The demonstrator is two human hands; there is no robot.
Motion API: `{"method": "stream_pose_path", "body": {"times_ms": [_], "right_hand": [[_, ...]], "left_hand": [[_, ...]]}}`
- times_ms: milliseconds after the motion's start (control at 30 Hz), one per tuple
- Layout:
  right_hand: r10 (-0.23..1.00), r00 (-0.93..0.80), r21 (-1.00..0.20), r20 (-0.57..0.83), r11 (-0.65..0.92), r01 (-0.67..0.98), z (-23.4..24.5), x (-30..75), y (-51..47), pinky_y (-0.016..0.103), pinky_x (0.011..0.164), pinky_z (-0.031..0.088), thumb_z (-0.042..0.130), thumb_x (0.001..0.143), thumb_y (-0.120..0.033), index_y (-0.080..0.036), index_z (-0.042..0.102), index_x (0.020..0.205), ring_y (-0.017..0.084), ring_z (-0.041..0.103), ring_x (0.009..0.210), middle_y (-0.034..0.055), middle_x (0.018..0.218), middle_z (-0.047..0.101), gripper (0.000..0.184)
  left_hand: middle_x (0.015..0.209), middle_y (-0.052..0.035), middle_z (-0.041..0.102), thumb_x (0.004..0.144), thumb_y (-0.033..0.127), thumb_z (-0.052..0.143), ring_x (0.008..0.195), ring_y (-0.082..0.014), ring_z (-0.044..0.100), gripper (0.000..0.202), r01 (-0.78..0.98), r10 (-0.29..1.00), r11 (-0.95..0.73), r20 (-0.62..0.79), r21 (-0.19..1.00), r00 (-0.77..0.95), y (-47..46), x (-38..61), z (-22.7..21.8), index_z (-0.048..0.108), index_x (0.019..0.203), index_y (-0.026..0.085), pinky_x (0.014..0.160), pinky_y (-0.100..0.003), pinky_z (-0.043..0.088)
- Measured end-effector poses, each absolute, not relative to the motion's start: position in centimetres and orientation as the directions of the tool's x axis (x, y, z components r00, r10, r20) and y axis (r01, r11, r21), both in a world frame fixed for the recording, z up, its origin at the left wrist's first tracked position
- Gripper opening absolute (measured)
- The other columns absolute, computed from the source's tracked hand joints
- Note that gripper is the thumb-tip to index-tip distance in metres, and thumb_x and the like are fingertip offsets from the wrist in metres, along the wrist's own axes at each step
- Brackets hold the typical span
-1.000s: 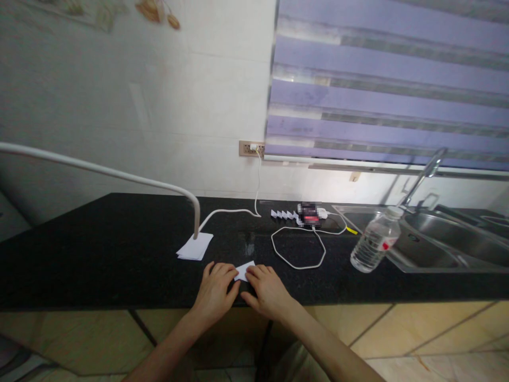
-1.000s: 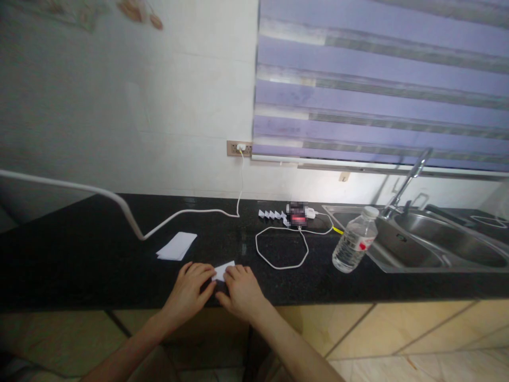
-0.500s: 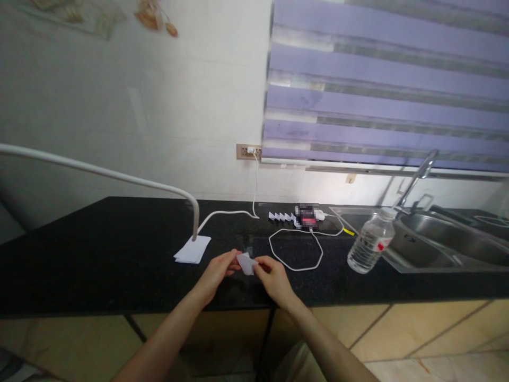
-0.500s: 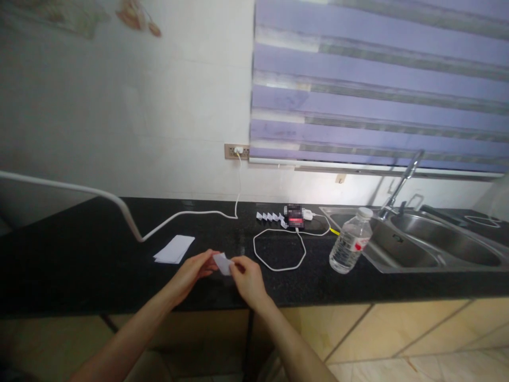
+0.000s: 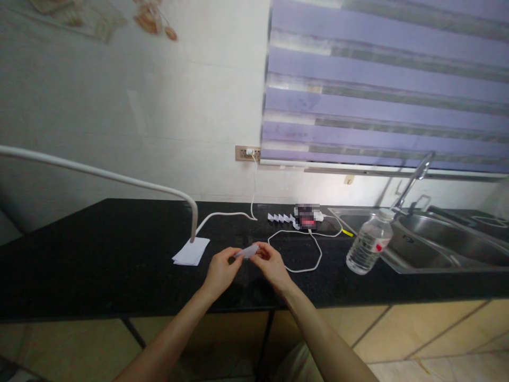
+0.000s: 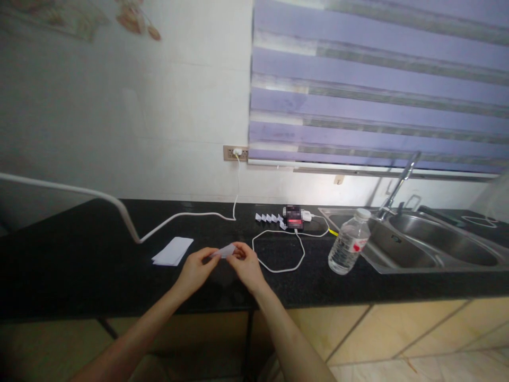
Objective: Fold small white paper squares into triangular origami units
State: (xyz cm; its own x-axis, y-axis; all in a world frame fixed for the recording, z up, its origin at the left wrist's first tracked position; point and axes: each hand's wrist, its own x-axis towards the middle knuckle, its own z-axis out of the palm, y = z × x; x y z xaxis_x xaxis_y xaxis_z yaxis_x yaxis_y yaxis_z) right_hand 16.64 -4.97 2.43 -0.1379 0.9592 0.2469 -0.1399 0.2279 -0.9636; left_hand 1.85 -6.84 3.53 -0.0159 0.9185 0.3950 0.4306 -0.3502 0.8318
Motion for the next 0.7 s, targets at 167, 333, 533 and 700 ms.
{"method": "stream_pose_path", "body": {"times_ms": [167, 333, 533, 700], "right_hand": [[0.937, -0.154, -0.949, 0.314, 0.314, -0.021, 2.6, 17.0, -4.7, 0.026, 0.068, 0.044, 0.061, 0.067, -0.025, -0.014, 0.062, 0.077, 0.014, 0.057, 0.070, 0.0012, 0.073, 0.063, 0.015], [0.965, -0.142, -0.971, 0.220, 0.203, -0.125, 3.0, 16.8, -5.1, 0.025, 0.065, 0.044, 0.061, 0.065, -0.024, -0.014, 0.060, 0.080, 0.014, 0.057, 0.067, 0.0011, 0.074, 0.064, 0.018], [0.922, -0.221, -0.948, 0.317, 0.317, -0.035, 4.5, 17.3, -5.2, 0.022, 0.061, 0.043, 0.060, 0.065, -0.023, -0.016, 0.058, 0.085, 0.011, 0.053, 0.064, -0.0021, 0.071, 0.059, 0.021], [0.862, -0.260, -0.873, 0.435, 0.474, 0.113, 5.4, 17.6, -5.6, 0.022, 0.058, 0.041, 0.056, 0.071, -0.020, -0.017, 0.060, 0.083, 0.011, 0.050, 0.063, -0.0009, 0.071, 0.056, 0.012]], "left_hand": [[0.080, -0.0029, 0.067, 0.070, 0.030, 0.057, 0.077, -0.0170, 0.060, 0.019, 0.427, 0.909, -0.389, 0.414, 0.817, 0.035, -7.2, 2.2, 4.3, 0.065, 0.081, 0.017, 0.073, -0.028, 0.044], [0.081, -0.0042, 0.069, 0.064, 0.030, 0.063, 0.078, -0.0184, 0.063, 0.024, 0.080, 0.981, -0.193, 0.192, 0.978, 0.025, -7.0, 2.3, 4.4, 0.062, 0.082, 0.014, 0.075, -0.030, 0.047], [0.082, -0.0049, 0.069, 0.062, 0.029, 0.065, 0.080, -0.0195, 0.063, 0.026, 0.031, 0.982, -0.184, 0.182, 0.982, 0.042, -7.1, 2.1, 5.1, 0.063, 0.082, 0.013, 0.077, -0.032, 0.047], [0.084, -0.0057, 0.070, 0.063, 0.029, 0.064, 0.079, -0.0195, 0.063, 0.027, 0.083, 0.983, -0.169, 0.162, 0.982, 0.085, -7.5, 2.2, 5.7, 0.066, 0.085, 0.013, 0.077, -0.032, 0.047]]}}
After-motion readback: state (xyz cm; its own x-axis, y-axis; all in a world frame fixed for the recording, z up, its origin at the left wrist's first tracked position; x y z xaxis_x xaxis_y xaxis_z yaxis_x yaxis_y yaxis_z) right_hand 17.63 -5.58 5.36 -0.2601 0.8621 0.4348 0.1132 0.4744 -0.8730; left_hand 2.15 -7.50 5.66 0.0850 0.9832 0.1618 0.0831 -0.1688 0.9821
